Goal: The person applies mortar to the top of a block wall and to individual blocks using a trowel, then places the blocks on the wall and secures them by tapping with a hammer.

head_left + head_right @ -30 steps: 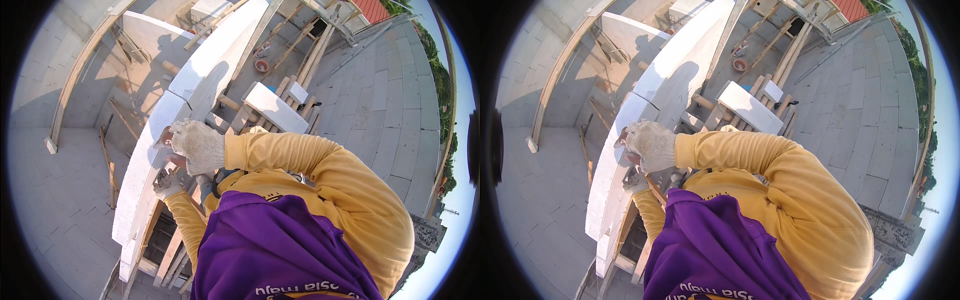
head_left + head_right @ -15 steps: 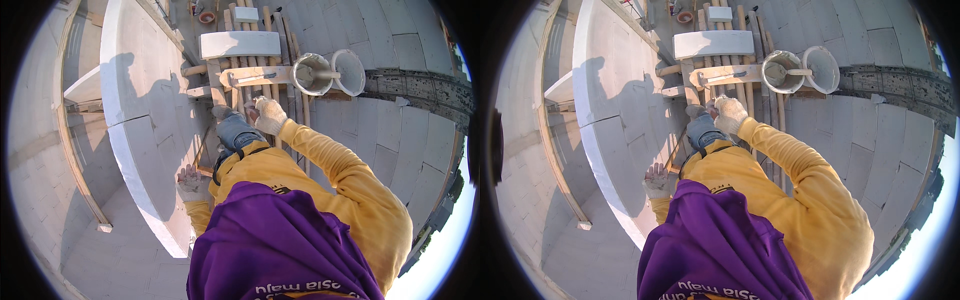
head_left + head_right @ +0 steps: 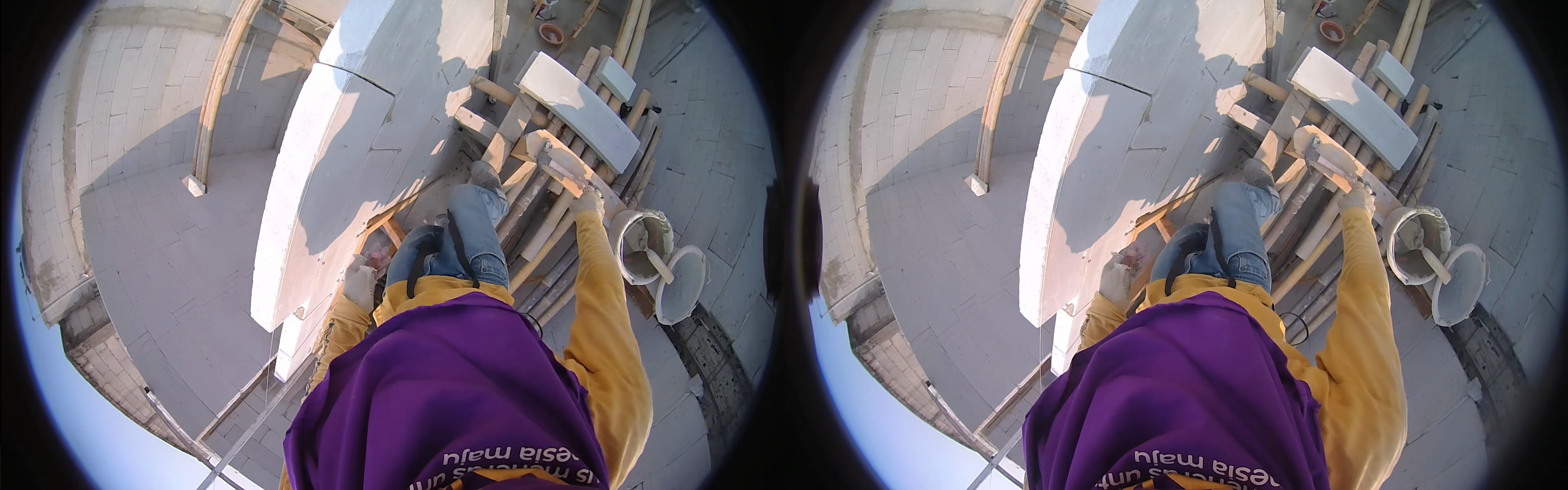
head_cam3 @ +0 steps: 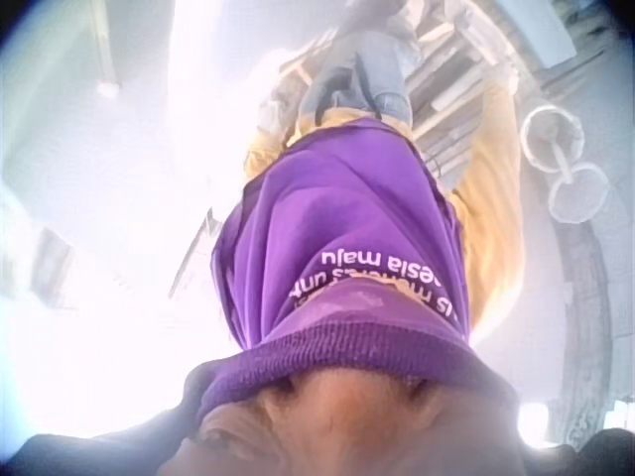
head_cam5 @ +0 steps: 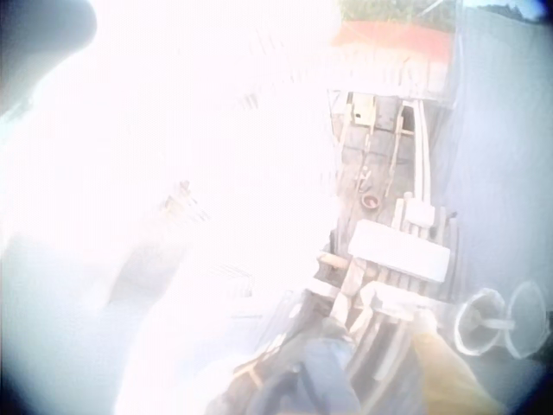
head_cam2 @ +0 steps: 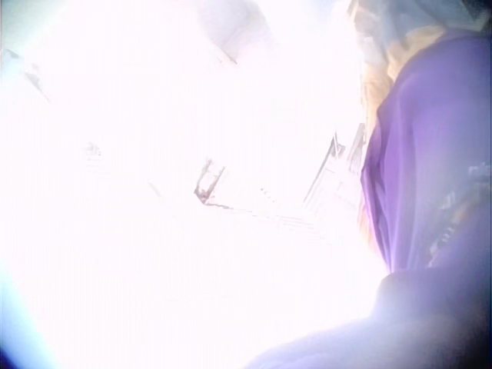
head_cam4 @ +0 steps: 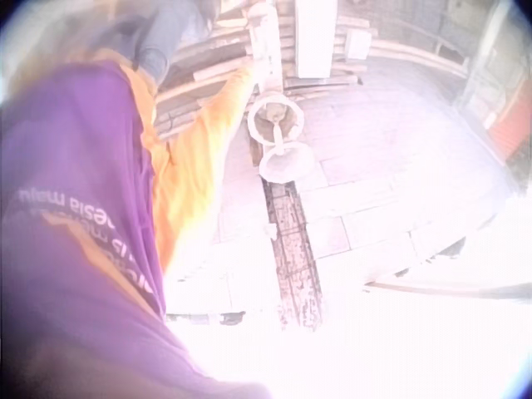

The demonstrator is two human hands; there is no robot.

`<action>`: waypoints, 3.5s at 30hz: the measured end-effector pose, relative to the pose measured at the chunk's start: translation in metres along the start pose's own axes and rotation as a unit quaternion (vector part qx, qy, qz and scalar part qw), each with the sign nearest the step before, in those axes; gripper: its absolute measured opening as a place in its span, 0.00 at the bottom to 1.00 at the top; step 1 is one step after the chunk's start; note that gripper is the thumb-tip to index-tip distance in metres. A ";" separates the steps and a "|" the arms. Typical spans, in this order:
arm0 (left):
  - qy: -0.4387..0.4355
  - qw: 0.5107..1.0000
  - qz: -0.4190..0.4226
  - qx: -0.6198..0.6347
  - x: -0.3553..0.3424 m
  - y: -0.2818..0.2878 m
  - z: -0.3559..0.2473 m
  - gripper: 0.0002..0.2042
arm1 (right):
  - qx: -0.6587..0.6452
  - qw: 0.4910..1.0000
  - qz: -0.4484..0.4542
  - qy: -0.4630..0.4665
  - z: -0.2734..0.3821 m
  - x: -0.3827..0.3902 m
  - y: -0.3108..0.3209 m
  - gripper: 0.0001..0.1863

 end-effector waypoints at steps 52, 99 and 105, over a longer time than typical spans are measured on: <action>-0.070 0.816 -0.159 -0.552 -0.037 -0.047 -0.347 0.38 | 0.514 0.547 -0.079 0.656 0.673 0.277 0.259 0.16; -0.237 0.593 -0.730 0.242 0.204 0.088 -0.111 0.36 | 0.082 0.630 -0.080 0.768 0.407 0.355 0.259 0.11; -0.196 0.629 -0.557 0.506 0.128 0.169 -0.011 0.38 | 0.062 0.530 -0.060 0.844 0.457 0.476 0.226 0.10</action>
Point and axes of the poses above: each hand's wrist, its own x-axis away from the middle knuckle, its own y-axis out of the back of the hand, z = x × y, the point moved 10 cm from there along -x, towards the middle knuckle, and after that the axes turned 3 degrees about z, right-handed, at the moved point
